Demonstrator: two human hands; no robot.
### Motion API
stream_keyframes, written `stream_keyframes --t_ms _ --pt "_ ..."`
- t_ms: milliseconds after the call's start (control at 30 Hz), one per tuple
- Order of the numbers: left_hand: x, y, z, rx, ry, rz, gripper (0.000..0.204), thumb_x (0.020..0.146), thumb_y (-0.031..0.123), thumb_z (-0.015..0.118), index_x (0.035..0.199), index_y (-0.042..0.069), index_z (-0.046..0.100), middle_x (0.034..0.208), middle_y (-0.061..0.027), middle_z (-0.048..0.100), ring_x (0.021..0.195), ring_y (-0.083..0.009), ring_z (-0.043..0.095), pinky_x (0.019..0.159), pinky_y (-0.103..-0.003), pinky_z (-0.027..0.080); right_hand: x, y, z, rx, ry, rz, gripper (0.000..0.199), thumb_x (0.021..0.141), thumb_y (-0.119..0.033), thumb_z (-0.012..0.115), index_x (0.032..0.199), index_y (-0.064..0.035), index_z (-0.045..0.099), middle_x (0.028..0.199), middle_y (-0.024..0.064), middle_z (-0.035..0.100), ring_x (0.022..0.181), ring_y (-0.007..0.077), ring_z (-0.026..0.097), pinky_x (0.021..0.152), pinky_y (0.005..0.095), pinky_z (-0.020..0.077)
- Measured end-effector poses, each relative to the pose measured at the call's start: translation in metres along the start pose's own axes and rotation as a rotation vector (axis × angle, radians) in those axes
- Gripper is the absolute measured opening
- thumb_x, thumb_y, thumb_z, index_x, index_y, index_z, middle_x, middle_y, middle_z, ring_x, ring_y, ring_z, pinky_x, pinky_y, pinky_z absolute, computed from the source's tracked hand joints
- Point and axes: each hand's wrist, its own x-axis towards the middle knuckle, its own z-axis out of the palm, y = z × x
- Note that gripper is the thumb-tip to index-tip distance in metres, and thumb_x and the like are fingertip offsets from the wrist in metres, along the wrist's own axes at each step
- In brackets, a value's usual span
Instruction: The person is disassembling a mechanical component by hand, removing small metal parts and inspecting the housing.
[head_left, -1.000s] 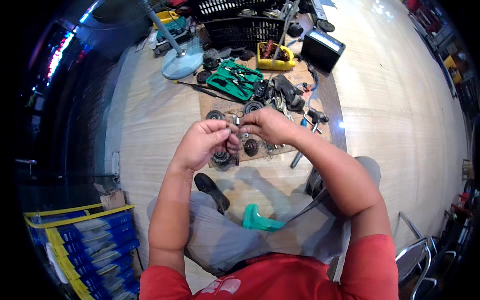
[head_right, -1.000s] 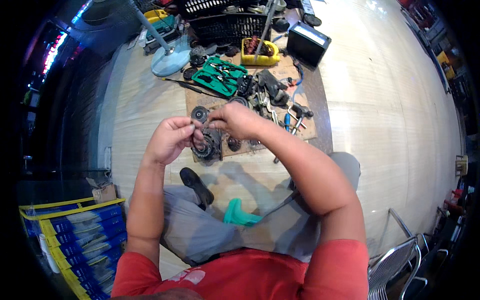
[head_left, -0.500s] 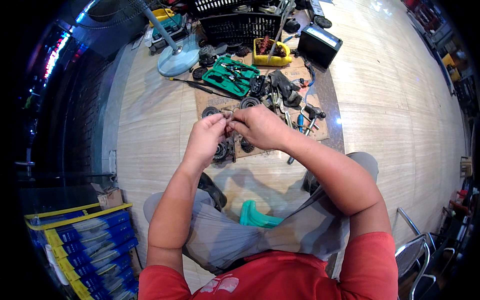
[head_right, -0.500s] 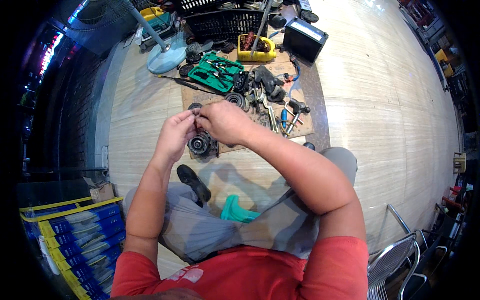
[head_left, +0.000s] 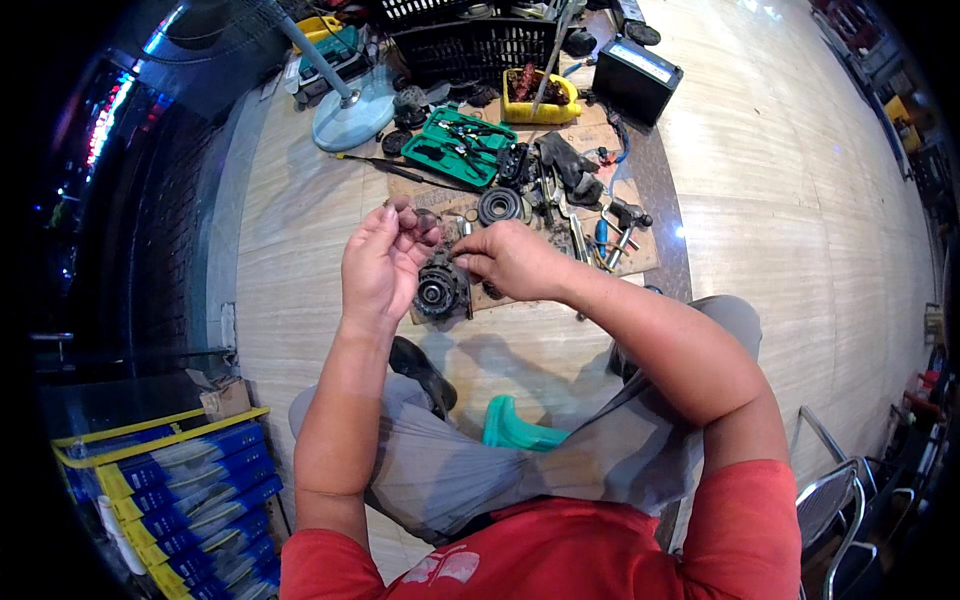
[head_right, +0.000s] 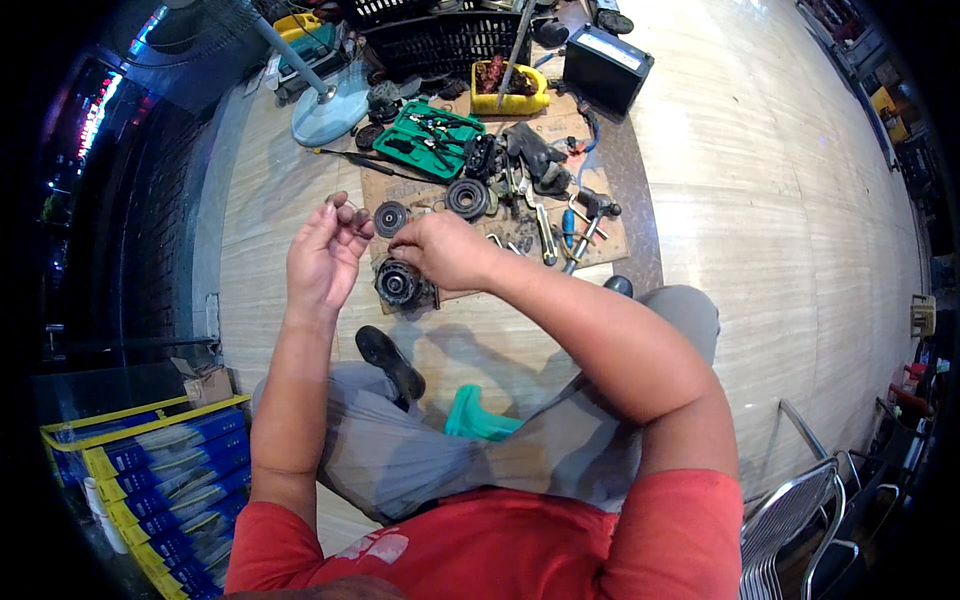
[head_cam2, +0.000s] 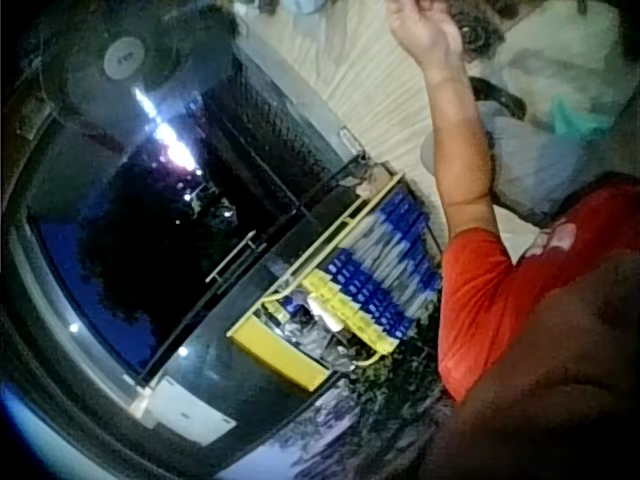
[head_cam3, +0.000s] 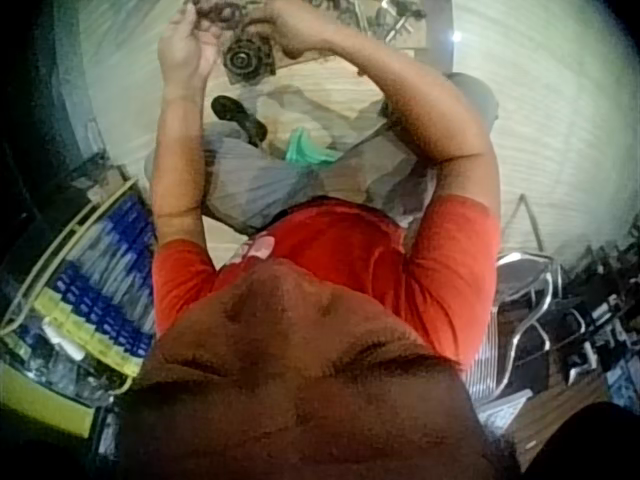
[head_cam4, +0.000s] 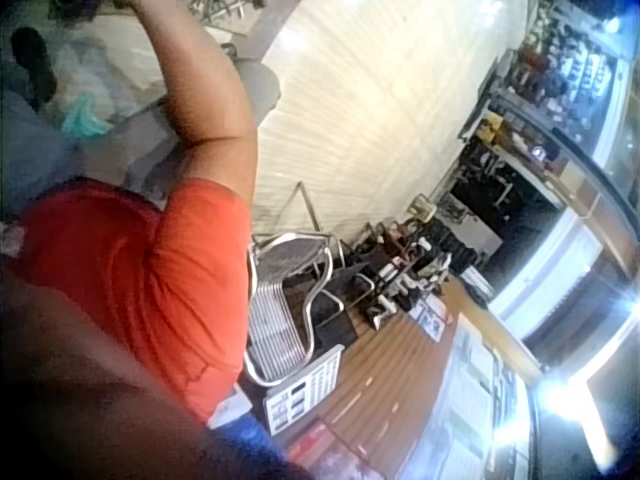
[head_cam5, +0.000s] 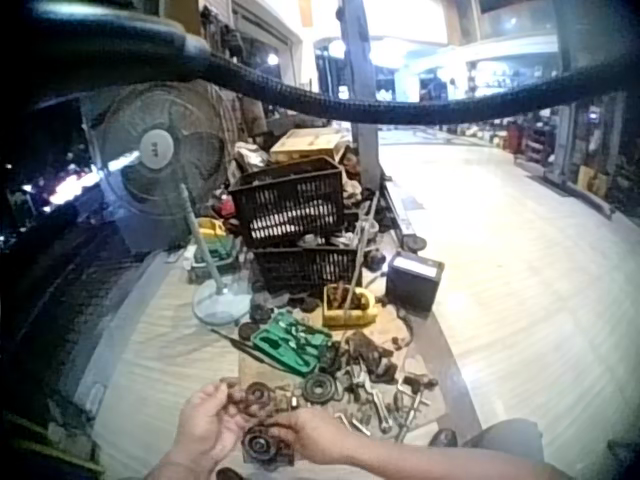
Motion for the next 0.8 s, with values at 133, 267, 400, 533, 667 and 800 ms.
stream_keyframes --t_ms 133,267,400,533,667,800 --pt "0.001 0.007 0.001 0.044 -0.059 0.027 0.02 0.101 0.015 0.048 0.111 0.001 0.057 0.091 -0.0056 0.064 0.087 -0.0198 0.063 0.08 -0.036 0.053 0.003 0.003 -0.025 -0.043 -0.218 -0.025 0.039 0.091 -0.029 0.064 0.12 -0.0022 0.062 0.096 0.0174 0.069 0.085 0.0257 0.068 0.077 0.0359 0.0521" --pt "-0.002 0.001 0.013 0.288 -0.082 -0.1 0.019 0.101 0.015 0.049 0.109 0.001 0.058 0.087 -0.0044 0.063 0.08 -0.0165 0.063 0.075 -0.032 0.054 0.004 0.0 -0.047 0.222 -0.143 0.044 0.053 0.093 -0.033 0.063 0.132 0.0018 0.053 0.109 0.013 0.069 0.097 0.0123 0.061 0.086 0.0302 0.0493" --pt "-0.009 -0.011 0.025 0.382 -0.159 -0.227 0.017 0.1 0.016 0.05 0.107 0.003 0.06 0.087 -0.0025 0.063 0.076 -0.0135 0.063 0.071 -0.029 0.054 0.002 -0.015 -0.044 0.474 -0.059 0.088 0.037 0.097 -0.02 0.06 0.127 0.0011 0.058 0.102 0.0056 0.069 0.091 0.0083 0.061 0.08 0.0259 0.0513" --pt "-0.007 -0.009 0.024 0.348 -0.203 -0.273 0.017 0.1 0.016 0.051 0.106 0.004 0.061 0.087 -0.0018 0.063 0.077 -0.0125 0.062 0.071 -0.029 0.054 0.007 -0.009 -0.034 0.565 -0.032 0.11 0.028 0.096 -0.013 0.059 0.12 0.0017 0.062 0.093 0.0045 0.069 0.081 0.0086 0.063 0.073 0.0251 0.0534" --pt "-0.006 -0.012 0.025 0.352 -0.149 -0.292 0.017 0.1 0.017 0.052 0.105 0.003 0.061 0.086 -0.0016 0.063 0.077 -0.012 0.062 0.071 -0.029 0.054 0.006 -0.015 -0.037 0.595 0.034 0.17 0.024 0.095 -0.011 0.061 0.112 0.0047 0.065 0.09 0.0065 0.07 0.081 0.0104 0.065 0.072 0.0265 0.0551" --pt "-0.007 -0.016 0.032 0.434 -0.089 -0.257 0.018 0.1 0.014 0.051 0.104 0.001 0.063 0.086 -0.0037 0.064 0.073 -0.0116 0.06 0.068 -0.028 0.052 0.007 -0.009 -0.038 0.48 0.041 0.178 0.021 0.093 -0.011 0.062 0.106 0.0058 0.065 0.087 0.0075 0.07 0.077 0.0106 0.066 0.071 0.0266 0.0558"
